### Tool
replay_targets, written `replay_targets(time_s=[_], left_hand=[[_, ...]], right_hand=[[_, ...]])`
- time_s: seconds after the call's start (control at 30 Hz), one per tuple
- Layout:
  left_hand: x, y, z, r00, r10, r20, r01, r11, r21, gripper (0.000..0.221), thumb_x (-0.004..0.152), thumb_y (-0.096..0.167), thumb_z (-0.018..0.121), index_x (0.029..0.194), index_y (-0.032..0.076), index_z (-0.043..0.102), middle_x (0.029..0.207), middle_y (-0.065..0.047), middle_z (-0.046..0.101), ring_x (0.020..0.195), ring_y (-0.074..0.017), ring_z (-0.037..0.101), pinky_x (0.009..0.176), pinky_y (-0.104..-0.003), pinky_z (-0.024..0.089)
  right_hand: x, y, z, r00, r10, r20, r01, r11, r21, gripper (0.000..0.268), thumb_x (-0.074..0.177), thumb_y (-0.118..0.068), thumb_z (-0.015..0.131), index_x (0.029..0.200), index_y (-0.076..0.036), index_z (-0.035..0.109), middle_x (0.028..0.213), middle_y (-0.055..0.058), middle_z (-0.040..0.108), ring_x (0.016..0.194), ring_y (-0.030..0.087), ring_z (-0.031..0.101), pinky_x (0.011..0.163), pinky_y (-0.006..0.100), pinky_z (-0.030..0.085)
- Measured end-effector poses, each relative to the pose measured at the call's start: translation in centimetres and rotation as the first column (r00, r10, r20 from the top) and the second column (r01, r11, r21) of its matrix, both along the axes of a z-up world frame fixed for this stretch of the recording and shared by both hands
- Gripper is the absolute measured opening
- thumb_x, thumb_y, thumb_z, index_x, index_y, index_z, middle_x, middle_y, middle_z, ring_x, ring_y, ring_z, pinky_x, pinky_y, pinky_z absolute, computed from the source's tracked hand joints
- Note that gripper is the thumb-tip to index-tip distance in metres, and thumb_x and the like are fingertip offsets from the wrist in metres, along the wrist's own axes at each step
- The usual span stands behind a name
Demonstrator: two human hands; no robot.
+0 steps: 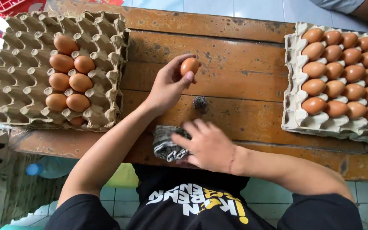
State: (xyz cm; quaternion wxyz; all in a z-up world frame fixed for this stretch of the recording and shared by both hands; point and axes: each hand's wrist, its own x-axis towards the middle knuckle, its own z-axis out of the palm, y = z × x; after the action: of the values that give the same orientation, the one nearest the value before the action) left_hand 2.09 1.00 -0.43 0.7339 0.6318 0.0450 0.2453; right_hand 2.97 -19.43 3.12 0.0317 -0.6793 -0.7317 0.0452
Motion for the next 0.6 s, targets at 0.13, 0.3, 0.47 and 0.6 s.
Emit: replay_targets(time_s=[0.13, 0.3, 0.47, 0.6], left_hand=[[0.3, -0.1, 0.5, 0.997, -0.027, -0.066, 0.024, 0.999, -0.045, 0.038, 0.105, 0.004, 0.055, 0.142, -0.001, 0.05, 0.118, -0.025, 0.066, 0.091, -0.0236, 0.071, 0.082, -0.036, 0.066], [1.8, -2.1, -3.7, 0.932, -0.134, -0.337, 0.229, 0.938, 0.262, 0.038, 0.093, 0.015, 0.074, 0.127, 0.006, 0.062, 0.105, -0.024, 0.064, 0.099, -0.0387, 0.066, 0.088, -0.055, 0.052], [-1.0, -3.2, -1.9, 0.91, -0.161, -0.382, 0.238, 0.957, 0.164, 0.025, 0.101, 0.015, 0.06, 0.125, 0.009, 0.06, 0.096, -0.009, 0.069, 0.088, -0.0181, 0.068, 0.082, -0.039, 0.059], [-0.8, -3.0, 0.0, 0.939, 0.018, -0.342, -0.02, 1.0, 0.0, 0.033, 0.101, 0.015, 0.059, 0.132, 0.002, 0.058, 0.102, -0.019, 0.07, 0.087, -0.025, 0.072, 0.081, -0.04, 0.063]], right_hand=[[0.2, -0.6, -2.8, 0.994, 0.112, 0.009, -0.111, 0.957, 0.267, 0.033, 0.091, -0.032, 0.063, 0.115, -0.011, 0.059, 0.099, 0.01, 0.055, 0.098, 0.033, 0.06, 0.072, 0.036, 0.055], [5.5, -0.9, 6.0, 0.716, -0.063, -0.695, 0.307, 0.923, 0.233, 0.03, 0.082, -0.031, 0.073, 0.11, -0.02, 0.071, 0.093, 0.005, 0.071, 0.091, 0.027, 0.074, 0.079, 0.039, 0.06], [10.7, 0.7, 5.7, 0.562, -0.08, -0.823, 0.531, 0.797, 0.286, 0.022, 0.103, -0.022, 0.057, 0.118, -0.007, 0.055, 0.096, 0.013, 0.064, 0.084, 0.026, 0.068, 0.064, 0.037, 0.058], [15.6, 2.8, -0.5, 0.273, -0.116, -0.955, 0.744, 0.654, 0.133, 0.014, 0.102, -0.003, 0.06, 0.113, -0.003, 0.052, 0.091, 0.014, 0.056, 0.069, 0.024, 0.066, 0.046, 0.037, 0.058]])
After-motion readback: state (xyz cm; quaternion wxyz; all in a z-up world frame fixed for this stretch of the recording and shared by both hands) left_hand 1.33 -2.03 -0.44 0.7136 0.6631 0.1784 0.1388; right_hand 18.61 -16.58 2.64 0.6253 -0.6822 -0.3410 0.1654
